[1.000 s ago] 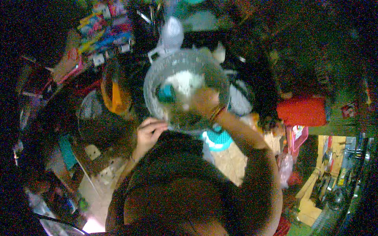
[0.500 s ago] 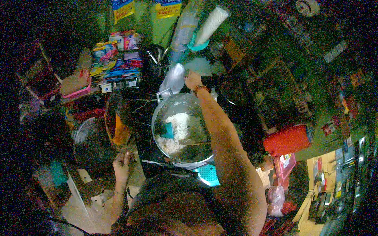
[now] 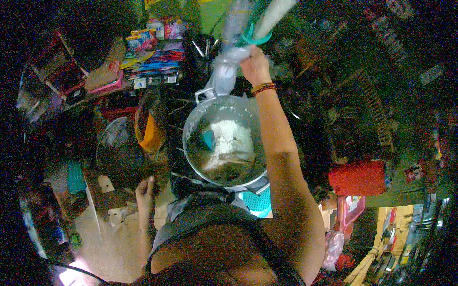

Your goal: The person mixes a white dough-like substance in a metal bowl using a green spatula and their hands. They repeatedly scoop portions of the mixture into a small plastic bag, then return to mixing. The task continues throughout the clip without a visible final state.

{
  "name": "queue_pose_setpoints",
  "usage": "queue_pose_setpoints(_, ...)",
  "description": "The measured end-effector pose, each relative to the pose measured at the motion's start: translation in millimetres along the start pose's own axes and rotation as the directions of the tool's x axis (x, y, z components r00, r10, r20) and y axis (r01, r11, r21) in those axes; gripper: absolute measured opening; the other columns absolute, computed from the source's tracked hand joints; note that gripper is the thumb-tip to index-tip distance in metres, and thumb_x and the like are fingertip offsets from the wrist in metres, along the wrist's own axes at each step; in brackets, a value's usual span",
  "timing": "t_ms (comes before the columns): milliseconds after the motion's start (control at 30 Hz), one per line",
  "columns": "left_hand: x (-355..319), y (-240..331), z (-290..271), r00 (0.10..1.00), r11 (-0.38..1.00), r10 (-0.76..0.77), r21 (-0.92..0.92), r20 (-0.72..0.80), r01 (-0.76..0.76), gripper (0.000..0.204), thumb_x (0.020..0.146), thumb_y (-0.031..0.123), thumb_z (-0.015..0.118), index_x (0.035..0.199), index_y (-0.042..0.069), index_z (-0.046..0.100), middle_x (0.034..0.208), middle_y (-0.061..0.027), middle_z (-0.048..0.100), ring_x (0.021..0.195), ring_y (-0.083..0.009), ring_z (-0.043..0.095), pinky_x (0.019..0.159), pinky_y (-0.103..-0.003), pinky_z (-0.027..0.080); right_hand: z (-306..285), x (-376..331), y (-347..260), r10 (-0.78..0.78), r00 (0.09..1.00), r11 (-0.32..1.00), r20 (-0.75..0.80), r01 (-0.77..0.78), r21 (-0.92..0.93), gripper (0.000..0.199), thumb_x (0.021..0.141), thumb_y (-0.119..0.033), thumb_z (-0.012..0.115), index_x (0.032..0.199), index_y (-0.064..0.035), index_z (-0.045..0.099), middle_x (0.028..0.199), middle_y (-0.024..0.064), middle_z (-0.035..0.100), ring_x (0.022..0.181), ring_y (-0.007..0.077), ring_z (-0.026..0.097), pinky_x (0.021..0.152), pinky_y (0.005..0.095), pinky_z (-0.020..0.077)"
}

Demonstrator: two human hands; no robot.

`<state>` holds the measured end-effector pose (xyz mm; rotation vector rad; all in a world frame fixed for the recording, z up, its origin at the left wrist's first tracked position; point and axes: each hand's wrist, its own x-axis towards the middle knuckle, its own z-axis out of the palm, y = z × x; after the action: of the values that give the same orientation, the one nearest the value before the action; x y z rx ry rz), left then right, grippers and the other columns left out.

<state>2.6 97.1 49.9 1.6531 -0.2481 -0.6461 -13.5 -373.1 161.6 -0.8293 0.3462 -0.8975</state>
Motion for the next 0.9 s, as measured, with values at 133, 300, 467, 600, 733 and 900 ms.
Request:
queue_pose_setpoints(133,29.4,33.0,24.0,0.902,0.91,-0.118,-0.318,0.415,0.266,0.061,0.09,0.056,0.043,0.111,0.0,0.059,0.081,-0.0019,0.059,0.07,-0.0101,0.052,0.057,-0.022,0.04,34.1,-71.8,-13.9,0.233,0.755,0.876,0.614,-0.436,0.204,0.049,0.094,-0.051,0.034,0.077,-0.007,0.049,0.058,0.0027,0.038,0.051,0.0171,0.034,0.048,0.0301,0.0337)
queue_pose_setpoints(300,62.5,95.6,66.5,0.631,0.628,0.063,-0.522,0.773,0.577,0.062,0.091,0.056,0.041,0.115,0.001,0.057,0.093,-0.0045,0.062,0.077,-0.0105,0.054,0.062,-0.023,0.043,66.6,-182.0,-21.5,0.259,0.616,0.965,0.744,-0.138,-0.222,0.07,0.083,-0.071,0.037,0.066,-0.0037,0.049,0.057,0.0066,0.048,0.051,0.0188,0.044,0.048,0.0298,0.0344)
queue_pose_setpoints(467,66.6,120.4,98.5,0.807,0.833,0.09,-0.488,0.584,0.26,0.032,0.087,0.021,0.063,0.111,0.0,0.058,0.091,-0.003,0.062,0.076,-0.0101,0.057,0.069,-0.024,0.047,30.3,-197.3,-27.4,0.126,0.6,0.891,0.79,0.282,-0.357,0.068,0.086,-0.065,0.041,0.063,-0.0023,0.052,0.062,0.0075,0.052,0.059,0.0224,0.051,0.061,0.0324,0.0412)
queue_pose_setpoints(600,62.3,114.6,109.5,0.876,0.894,0.225,-0.448,0.426,-0.011,0.019,0.084,0.009,0.066,0.1,0.001,0.06,0.089,-0.0012,0.062,0.079,-0.0081,0.057,0.07,-0.023,0.046,26.0,-218.1,-23.1,0.025,0.741,0.474,0.671,0.582,-0.661,0.049,0.082,-0.052,0.056,0.073,-0.0041,0.058,0.074,0.0074,0.058,0.067,0.0214,0.055,0.068,0.0323,0.0439)
queue_pose_setpoints(733,43.9,106.3,124.2,0.78,0.923,0.375,-0.286,0.501,-0.259,0.01,0.087,0.012,0.063,0.092,0.005,0.056,0.091,-0.0012,0.062,0.081,-0.0087,0.056,0.073,-0.024,0.046,26.0,-235.3,-4.5,0.151,0.917,0.509,0.368,0.247,-0.825,0.031,0.07,-0.029,0.079,0.071,-0.0067,0.057,0.067,0.0025,0.057,0.061,0.0137,0.052,0.058,0.0271,0.0425)
queue_pose_setpoints(900,49.6,111.9,108.8,0.839,0.669,0.036,-0.637,0.542,0.383,0.023,0.095,0.024,0.049,0.104,0.004,0.053,0.104,-0.0105,0.061,0.093,-0.0231,0.062,0.083,-0.036,0.051,-5.0,-214.6,7.3,0.001,0.958,0.475,0.287,0.252,-0.843,0.026,0.071,-0.012,0.073,0.065,-0.005,0.048,0.062,0.0001,0.05,0.057,0.0106,0.045,0.054,0.0249,0.0387)
